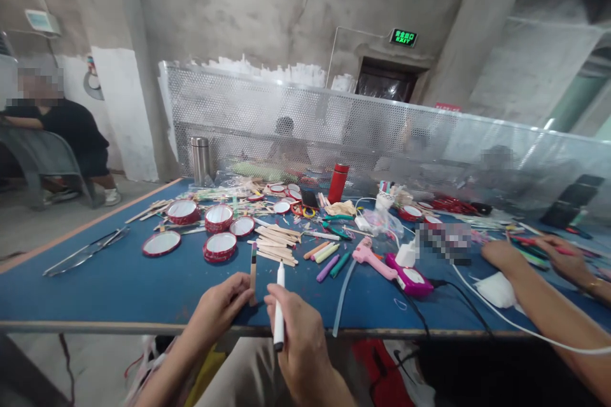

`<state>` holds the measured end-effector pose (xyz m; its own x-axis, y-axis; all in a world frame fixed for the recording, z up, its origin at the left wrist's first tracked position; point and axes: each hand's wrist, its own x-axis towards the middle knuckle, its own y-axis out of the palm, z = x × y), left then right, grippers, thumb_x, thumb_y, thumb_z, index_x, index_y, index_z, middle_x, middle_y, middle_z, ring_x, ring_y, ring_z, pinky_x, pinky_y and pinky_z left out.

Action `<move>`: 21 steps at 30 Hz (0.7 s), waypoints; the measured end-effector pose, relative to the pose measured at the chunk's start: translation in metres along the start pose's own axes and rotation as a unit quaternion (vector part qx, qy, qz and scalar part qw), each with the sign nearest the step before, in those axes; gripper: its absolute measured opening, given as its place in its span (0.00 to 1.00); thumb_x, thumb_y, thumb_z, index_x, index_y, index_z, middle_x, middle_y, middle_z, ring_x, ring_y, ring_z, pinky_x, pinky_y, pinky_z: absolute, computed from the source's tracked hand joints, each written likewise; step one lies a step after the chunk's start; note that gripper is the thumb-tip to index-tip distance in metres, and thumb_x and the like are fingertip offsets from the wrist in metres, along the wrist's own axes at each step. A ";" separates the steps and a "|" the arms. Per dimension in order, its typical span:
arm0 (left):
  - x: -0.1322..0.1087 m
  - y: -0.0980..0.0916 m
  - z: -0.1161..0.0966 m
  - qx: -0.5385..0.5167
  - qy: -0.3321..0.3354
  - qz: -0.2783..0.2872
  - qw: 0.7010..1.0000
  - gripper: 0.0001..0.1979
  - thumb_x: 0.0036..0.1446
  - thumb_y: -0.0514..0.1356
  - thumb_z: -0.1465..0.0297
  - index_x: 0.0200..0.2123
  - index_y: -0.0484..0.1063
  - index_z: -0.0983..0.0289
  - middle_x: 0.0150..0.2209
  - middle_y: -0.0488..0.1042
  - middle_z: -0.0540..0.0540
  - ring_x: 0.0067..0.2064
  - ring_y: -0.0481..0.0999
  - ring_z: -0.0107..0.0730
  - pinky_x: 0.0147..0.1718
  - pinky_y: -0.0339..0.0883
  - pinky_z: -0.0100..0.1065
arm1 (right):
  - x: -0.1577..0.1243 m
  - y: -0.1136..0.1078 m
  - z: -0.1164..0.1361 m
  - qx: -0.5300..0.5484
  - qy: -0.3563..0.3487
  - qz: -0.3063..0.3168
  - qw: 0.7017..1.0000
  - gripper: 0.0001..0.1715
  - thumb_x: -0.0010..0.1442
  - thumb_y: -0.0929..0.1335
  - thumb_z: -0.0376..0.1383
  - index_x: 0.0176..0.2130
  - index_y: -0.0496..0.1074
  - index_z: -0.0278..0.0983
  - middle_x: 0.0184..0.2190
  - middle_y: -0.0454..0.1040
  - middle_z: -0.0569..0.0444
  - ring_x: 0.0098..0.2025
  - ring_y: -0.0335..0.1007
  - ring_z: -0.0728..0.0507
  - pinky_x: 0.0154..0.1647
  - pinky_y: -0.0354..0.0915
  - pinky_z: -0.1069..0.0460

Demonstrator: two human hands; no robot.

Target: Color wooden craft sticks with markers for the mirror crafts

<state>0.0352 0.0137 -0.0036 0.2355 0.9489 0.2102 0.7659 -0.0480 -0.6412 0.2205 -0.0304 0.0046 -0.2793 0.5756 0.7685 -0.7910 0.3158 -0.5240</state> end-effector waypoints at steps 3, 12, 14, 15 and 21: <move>-0.001 0.000 -0.002 0.032 0.014 -0.003 0.999 0.10 0.59 0.49 0.63 0.29 0.64 0.58 0.27 0.75 0.48 0.30 0.72 0.31 0.31 0.58 0.28 | 0.015 -0.030 0.003 -0.066 -0.073 0.028 0.995 0.21 0.65 0.62 0.27 0.56 0.61 0.36 0.39 0.76 0.49 0.41 0.74 0.45 0.42 0.69 0.53; 0.000 0.002 -0.001 0.058 0.047 -0.010 0.997 0.09 0.59 0.48 0.66 0.28 0.62 0.59 0.29 0.72 0.49 0.32 0.71 0.31 0.32 0.58 0.29 | 0.071 -0.064 -0.087 -0.395 -0.038 0.203 0.895 0.16 0.66 0.58 0.27 0.49 0.69 0.35 0.39 0.74 0.47 0.43 0.69 0.42 0.42 0.62 0.51; 0.000 0.003 0.000 0.062 0.047 -0.011 0.997 0.09 0.60 0.48 0.66 0.28 0.62 0.59 0.29 0.72 0.50 0.32 0.71 0.31 0.32 0.58 0.29 | 0.078 -0.058 -0.109 -0.457 -0.026 0.252 0.853 0.15 0.66 0.59 0.27 0.49 0.69 0.35 0.40 0.74 0.47 0.43 0.69 0.42 0.42 0.60 0.51; 0.000 0.003 0.000 0.062 0.048 -0.011 0.997 0.09 0.60 0.48 0.66 0.28 0.62 0.59 0.29 0.72 0.50 0.32 0.71 0.31 0.32 0.58 0.29 | 0.081 -0.054 -0.117 -0.472 -0.025 0.264 0.841 0.14 0.66 0.59 0.27 0.47 0.70 0.35 0.39 0.74 0.46 0.42 0.69 0.42 0.41 0.60 0.50; 0.000 0.005 0.001 0.058 0.049 -0.007 0.997 0.11 0.62 0.47 0.66 0.28 0.63 0.59 0.30 0.74 0.51 0.33 0.72 0.32 0.33 0.60 0.29 | 0.104 -0.030 -0.145 -0.501 -0.027 0.307 0.809 0.10 0.64 0.62 0.28 0.38 0.72 0.30 0.32 0.76 0.42 0.36 0.72 0.42 0.37 0.58 0.49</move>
<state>0.0387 0.0132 -0.0076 0.2864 0.9140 0.2873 0.6969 0.0070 -0.7171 0.2943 0.1294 0.0465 -0.4964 0.8312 0.2502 0.3368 0.4501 -0.8270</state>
